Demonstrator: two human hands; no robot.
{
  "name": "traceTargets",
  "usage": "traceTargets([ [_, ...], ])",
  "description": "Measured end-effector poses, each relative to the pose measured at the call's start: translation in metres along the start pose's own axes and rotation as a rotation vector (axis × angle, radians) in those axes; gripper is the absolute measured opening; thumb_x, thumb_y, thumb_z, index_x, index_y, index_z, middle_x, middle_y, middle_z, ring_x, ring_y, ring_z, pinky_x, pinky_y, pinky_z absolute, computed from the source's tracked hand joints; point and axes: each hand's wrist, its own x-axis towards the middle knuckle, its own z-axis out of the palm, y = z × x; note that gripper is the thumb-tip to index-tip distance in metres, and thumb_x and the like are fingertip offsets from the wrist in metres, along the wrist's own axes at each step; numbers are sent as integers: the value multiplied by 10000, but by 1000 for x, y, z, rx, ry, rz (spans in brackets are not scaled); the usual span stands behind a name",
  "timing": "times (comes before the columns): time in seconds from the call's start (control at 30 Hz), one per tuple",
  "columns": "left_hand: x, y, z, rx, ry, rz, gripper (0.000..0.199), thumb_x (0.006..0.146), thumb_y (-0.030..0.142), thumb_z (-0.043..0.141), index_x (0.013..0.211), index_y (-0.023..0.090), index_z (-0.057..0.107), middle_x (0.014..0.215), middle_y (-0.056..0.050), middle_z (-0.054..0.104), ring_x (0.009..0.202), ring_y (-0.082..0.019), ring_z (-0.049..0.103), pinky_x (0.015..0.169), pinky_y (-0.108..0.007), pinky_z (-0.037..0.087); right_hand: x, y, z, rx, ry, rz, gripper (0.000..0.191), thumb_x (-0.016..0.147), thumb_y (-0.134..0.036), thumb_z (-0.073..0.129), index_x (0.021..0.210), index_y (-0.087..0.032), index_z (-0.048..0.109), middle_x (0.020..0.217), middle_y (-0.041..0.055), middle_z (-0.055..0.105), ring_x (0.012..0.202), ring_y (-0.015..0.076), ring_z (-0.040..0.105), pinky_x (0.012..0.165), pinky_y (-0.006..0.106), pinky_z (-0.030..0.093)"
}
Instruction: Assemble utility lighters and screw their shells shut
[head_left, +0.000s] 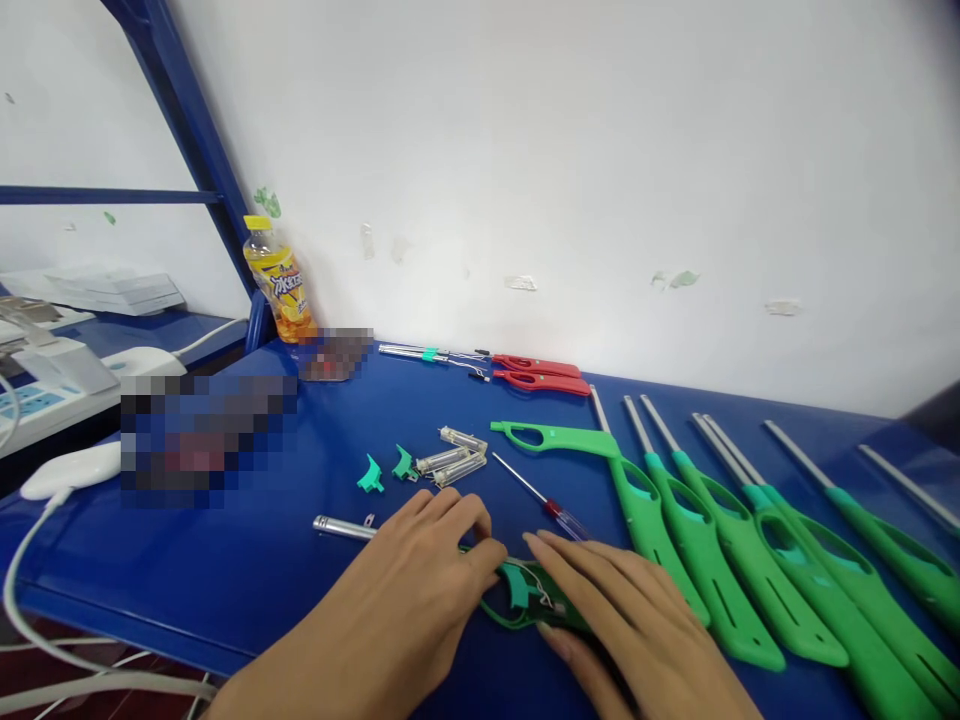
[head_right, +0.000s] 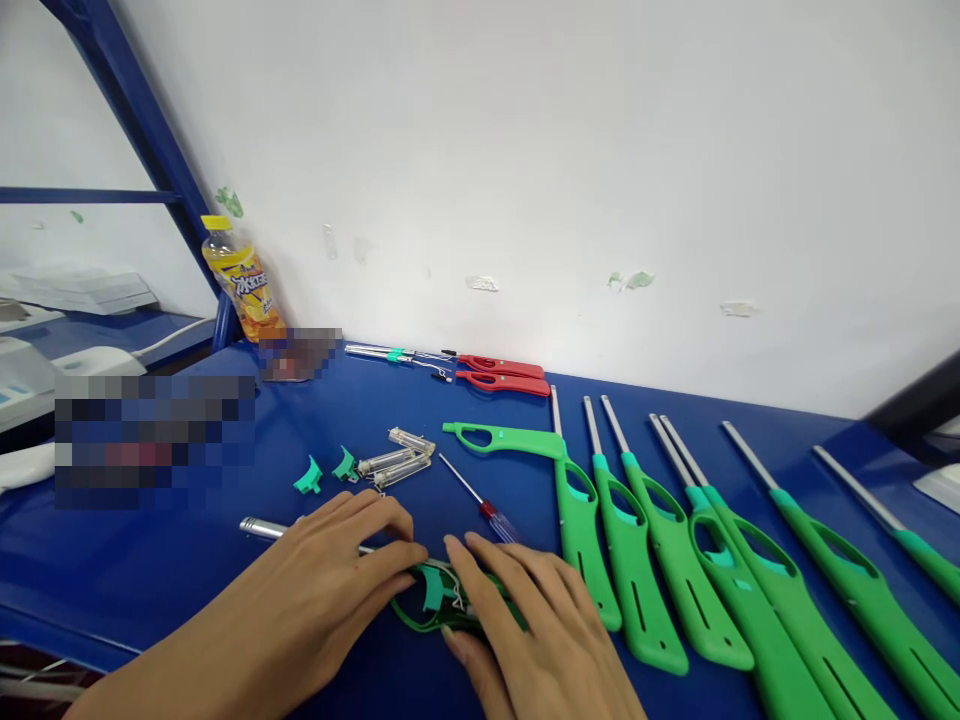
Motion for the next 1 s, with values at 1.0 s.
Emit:
traceTargets([
  [1.0, -19, -83, -49, 194, -17, -401, 273, 1041, 110, 465, 1065, 226, 712, 990, -86, 652, 932, -306, 653, 792, -411, 439, 58, -2, -39, 100, 95, -92, 194, 1042, -161, 571, 1117, -278, 705, 1000, -18, 756, 962, 209, 708, 992, 396, 486],
])
